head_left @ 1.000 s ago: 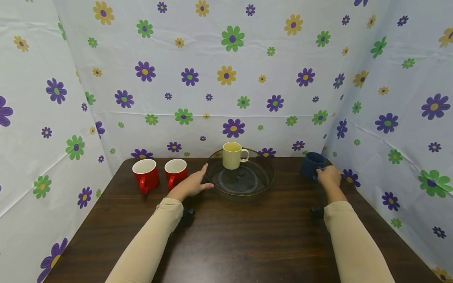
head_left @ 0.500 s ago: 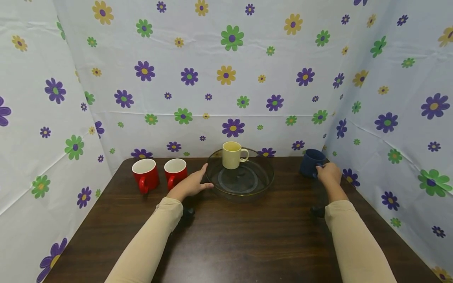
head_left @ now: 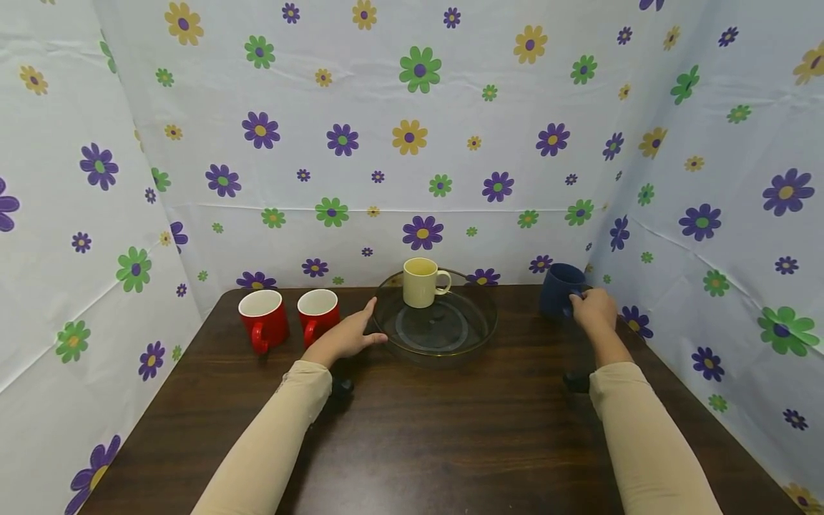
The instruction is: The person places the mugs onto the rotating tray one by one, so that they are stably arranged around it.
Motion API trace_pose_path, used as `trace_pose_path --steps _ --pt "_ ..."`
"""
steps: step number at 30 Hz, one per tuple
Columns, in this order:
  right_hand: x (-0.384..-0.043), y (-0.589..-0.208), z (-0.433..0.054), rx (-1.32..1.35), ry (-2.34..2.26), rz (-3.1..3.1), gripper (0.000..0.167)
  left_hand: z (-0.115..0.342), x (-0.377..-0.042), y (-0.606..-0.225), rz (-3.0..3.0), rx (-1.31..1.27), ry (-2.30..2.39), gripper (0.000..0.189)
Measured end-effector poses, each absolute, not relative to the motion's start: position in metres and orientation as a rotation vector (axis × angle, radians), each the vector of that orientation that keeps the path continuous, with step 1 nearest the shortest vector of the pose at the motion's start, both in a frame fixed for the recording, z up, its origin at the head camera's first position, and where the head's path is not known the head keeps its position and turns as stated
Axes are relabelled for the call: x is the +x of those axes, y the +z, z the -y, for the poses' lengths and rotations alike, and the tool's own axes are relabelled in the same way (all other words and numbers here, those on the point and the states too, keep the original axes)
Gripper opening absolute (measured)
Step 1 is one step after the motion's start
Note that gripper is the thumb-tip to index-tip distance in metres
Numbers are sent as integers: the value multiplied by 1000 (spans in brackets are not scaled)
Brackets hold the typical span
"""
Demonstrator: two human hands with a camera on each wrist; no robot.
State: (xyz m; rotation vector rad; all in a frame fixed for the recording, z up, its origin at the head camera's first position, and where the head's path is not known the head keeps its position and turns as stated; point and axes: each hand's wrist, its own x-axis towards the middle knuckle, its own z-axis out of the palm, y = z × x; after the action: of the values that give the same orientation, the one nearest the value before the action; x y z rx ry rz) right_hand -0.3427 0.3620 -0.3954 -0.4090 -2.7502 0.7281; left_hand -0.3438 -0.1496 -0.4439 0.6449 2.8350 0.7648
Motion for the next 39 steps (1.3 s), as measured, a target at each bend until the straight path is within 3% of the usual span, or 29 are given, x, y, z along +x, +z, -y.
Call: trace_pose_path --steps 39 --pt "-336 -357 -329 -220 710 2694 42 152 -344 -442 -2823 665 775 101"
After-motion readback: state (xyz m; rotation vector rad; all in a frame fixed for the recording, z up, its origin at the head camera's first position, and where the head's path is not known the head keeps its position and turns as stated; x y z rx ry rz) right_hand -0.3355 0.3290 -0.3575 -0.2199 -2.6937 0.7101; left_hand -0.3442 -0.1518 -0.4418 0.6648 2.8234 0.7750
